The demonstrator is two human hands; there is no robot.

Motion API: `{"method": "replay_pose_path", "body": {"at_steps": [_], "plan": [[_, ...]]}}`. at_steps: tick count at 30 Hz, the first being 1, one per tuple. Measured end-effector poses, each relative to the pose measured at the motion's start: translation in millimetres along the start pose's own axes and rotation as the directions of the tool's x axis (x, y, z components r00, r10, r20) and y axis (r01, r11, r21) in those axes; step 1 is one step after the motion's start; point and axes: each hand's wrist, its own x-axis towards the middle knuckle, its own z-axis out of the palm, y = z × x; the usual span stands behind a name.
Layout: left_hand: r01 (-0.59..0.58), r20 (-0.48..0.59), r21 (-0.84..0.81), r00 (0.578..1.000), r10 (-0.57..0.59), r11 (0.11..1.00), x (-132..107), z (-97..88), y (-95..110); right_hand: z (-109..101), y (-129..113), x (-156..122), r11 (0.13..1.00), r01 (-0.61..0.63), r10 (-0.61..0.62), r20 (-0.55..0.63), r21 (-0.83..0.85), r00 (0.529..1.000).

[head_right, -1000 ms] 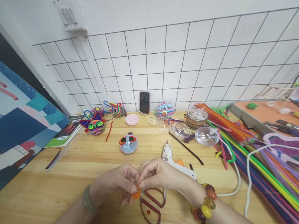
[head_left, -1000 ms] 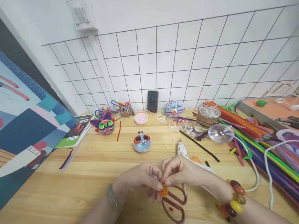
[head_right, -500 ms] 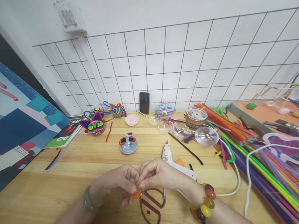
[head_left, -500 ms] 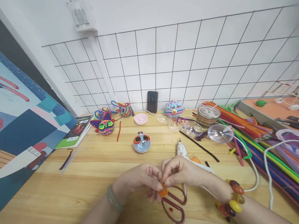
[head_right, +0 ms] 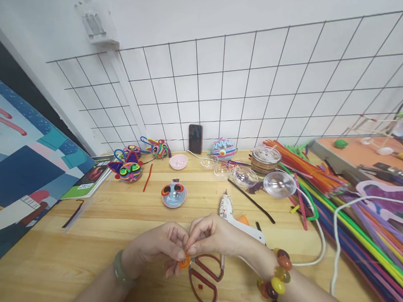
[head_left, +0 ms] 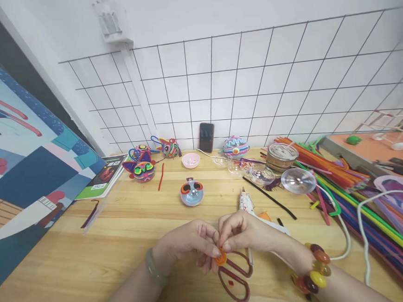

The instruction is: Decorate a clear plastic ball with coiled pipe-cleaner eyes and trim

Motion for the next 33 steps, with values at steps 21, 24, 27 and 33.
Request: {"method": "replay_pose_path", "body": {"at_steps": [21, 24, 27, 33], "plan": [[-0.001, -0.018, 0.016, 1.0, 0.002, 1.0, 0.0, 2.6, 2.3, 0.2, -2.3, -0.2, 1.0, -0.002, 0.002, 0.003, -0.014, 1.0], [-0.006, -0.015, 0.011, 1.0, 0.006, 1.0, -0.1, 2.5, 2.3, 0.2, -2.4, -0.2, 1.0, 0.001, 0.0, 0.002, -0.017, 1.0], [0.001, -0.014, 0.012, 1.0, -0.001, 1.0, 0.3, 1.5, 1.8, 0.0, -2.2, -0.1, 1.0, 0.003, -0.003, 0.0, -0.023, 1.0], [0.007, -0.019, 0.018, 1.0, -0.007, 1.0, 0.5, 0.7, 1.2, 0.1, -2.2, -0.1, 1.0, -0.002, 0.002, 0.001, -0.029, 1.0]]}}
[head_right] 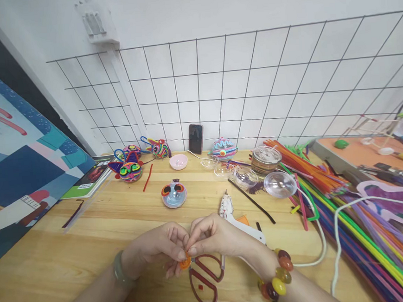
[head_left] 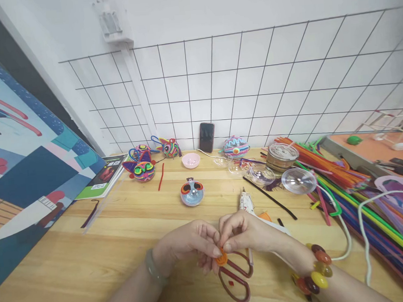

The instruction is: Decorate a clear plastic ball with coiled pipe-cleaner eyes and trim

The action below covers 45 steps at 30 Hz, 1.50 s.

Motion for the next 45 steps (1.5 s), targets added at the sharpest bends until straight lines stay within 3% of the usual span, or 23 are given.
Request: {"method": "replay_pose_path", "body": {"at_steps": [45], "plan": [[-0.024, -0.005, -0.007, 1.0, 0.024, 1.0, 0.5, 0.0, -3.6, -3.4, 3.1, -0.3, 1.0, 0.019, -0.019, 0.043, 0.004, 0.999]]}}
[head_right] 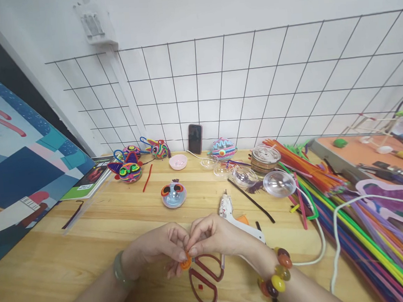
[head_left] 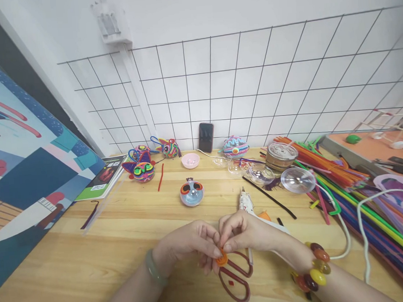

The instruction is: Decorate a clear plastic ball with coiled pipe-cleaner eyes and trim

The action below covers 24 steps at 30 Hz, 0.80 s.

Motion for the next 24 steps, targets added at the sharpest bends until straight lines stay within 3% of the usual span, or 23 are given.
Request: {"method": "replay_pose_path", "body": {"at_steps": [24], "plan": [[0.042, -0.044, 0.005, 0.998, -0.041, 0.999, -2.5, 5.3, 3.9, -0.3, -1.2, 0.1, 1.0, -0.011, 0.011, -0.014, -0.024, 1.0]]}}
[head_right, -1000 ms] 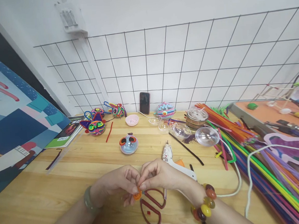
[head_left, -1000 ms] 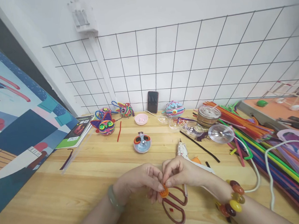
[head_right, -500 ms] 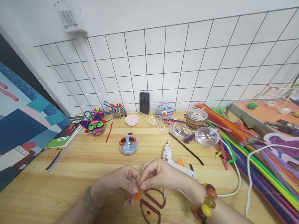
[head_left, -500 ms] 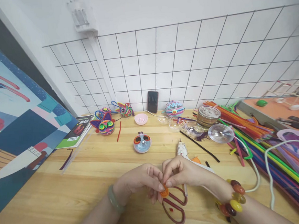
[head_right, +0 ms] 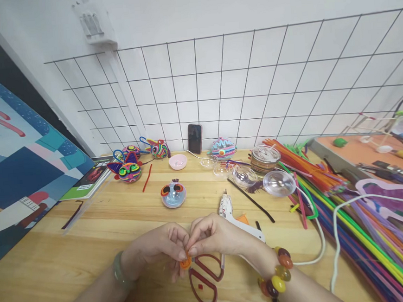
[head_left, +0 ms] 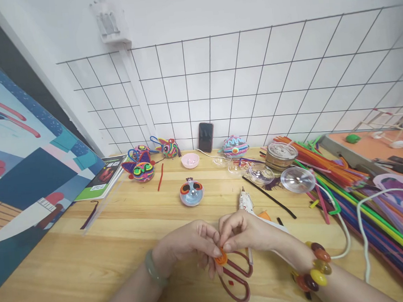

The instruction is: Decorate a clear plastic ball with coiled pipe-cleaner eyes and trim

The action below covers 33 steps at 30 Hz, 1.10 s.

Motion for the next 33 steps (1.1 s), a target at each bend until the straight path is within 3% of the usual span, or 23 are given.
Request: {"method": "replay_pose_path", "body": {"at_steps": [33], "plan": [[0.011, 0.03, -0.021, 1.0, -0.01, 1.0, 2.0, -3.3, -0.8, 0.5, -0.7, -0.6, 1.0, -0.012, 0.012, -0.009, 0.006, 1.0]]}}
